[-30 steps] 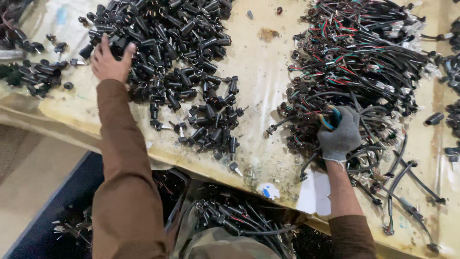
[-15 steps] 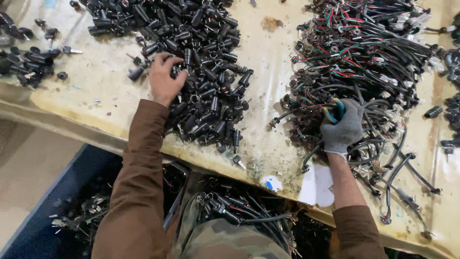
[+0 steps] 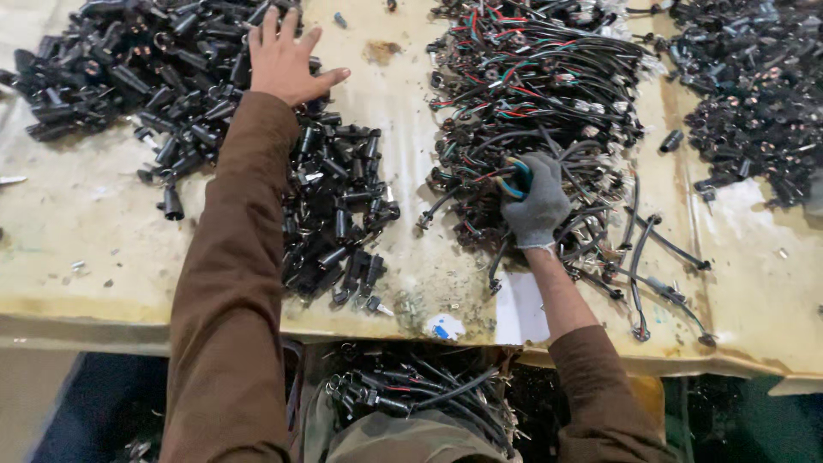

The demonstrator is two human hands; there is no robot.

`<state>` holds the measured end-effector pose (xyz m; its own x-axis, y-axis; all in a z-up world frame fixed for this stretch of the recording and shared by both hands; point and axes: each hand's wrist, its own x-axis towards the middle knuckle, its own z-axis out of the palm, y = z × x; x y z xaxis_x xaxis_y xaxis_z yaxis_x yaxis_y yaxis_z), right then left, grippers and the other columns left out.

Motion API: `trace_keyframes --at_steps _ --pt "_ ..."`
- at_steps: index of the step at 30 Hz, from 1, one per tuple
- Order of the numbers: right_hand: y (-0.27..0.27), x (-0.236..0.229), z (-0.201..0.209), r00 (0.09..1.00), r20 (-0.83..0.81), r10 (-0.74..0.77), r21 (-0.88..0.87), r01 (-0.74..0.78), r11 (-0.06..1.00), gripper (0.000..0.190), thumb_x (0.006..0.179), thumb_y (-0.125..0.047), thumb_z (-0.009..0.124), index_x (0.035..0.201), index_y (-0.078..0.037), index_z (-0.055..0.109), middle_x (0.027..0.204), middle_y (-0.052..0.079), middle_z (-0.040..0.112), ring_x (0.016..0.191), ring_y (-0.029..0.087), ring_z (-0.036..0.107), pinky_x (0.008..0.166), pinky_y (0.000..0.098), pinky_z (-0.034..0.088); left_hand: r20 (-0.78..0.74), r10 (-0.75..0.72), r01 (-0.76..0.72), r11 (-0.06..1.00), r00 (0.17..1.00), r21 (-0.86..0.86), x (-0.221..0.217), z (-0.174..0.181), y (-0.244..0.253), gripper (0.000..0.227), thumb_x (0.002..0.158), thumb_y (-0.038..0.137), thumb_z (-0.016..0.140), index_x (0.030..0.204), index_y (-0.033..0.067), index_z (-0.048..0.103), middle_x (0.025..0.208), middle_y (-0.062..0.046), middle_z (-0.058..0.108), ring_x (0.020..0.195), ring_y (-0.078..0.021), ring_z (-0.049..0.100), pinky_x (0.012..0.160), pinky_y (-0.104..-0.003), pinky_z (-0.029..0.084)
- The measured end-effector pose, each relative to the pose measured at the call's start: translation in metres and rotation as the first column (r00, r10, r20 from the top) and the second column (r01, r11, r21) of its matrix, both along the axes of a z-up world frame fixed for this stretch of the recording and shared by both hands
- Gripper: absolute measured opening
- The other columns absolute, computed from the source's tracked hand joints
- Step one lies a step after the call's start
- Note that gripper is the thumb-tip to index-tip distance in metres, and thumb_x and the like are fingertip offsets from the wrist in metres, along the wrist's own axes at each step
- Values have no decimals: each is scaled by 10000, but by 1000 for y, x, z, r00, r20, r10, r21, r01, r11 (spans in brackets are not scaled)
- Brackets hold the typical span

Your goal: The person repeatedly picks up black cylindrical electrical components with attached wires from a table, uses a cutting tool to remove the cylindrical housing, and discards the housing while retaining the wire. The process is performed one at a time in a repetitive sequence.

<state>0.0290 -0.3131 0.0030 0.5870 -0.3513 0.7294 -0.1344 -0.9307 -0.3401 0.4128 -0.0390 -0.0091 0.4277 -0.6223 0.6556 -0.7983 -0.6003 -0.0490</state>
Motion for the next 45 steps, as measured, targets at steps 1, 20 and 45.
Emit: trace_keyframes --at_steps 1,20,45 --pt "1 4 -1 1000 0 7 9 -7 1000 400 798 -132 867 1158 -91 697 1169 125 703 1038 328 712 849 390 582 -94 81 -70 991 992 114 9 -6 -5 812 824 785 699 1295 123 691 1440 -248 536 1370 -462 385 1073 -655 243" --pt "-3 -1 -7 1000 25 6 -12 -5 1000 408 801 -203 891 1141 -113 684 1173 103 703 1015 326 713 806 402 577 -390 -84 281 830 917 481 -126 -5 -18 307 748 340 690 994 174 772 992 -78 743 1042 -341 646 940 -632 386" --pt "97 -3 36 648 -589 483 148 -501 853 439 729 -31 738 1155 -128 696 1022 149 736 944 372 709 789 458 555 -187 149 -117 978 971 172 -220 -61 -53 242 870 198 677 1105 143 664 1051 -114 692 1084 -317 601 956 -641 362"
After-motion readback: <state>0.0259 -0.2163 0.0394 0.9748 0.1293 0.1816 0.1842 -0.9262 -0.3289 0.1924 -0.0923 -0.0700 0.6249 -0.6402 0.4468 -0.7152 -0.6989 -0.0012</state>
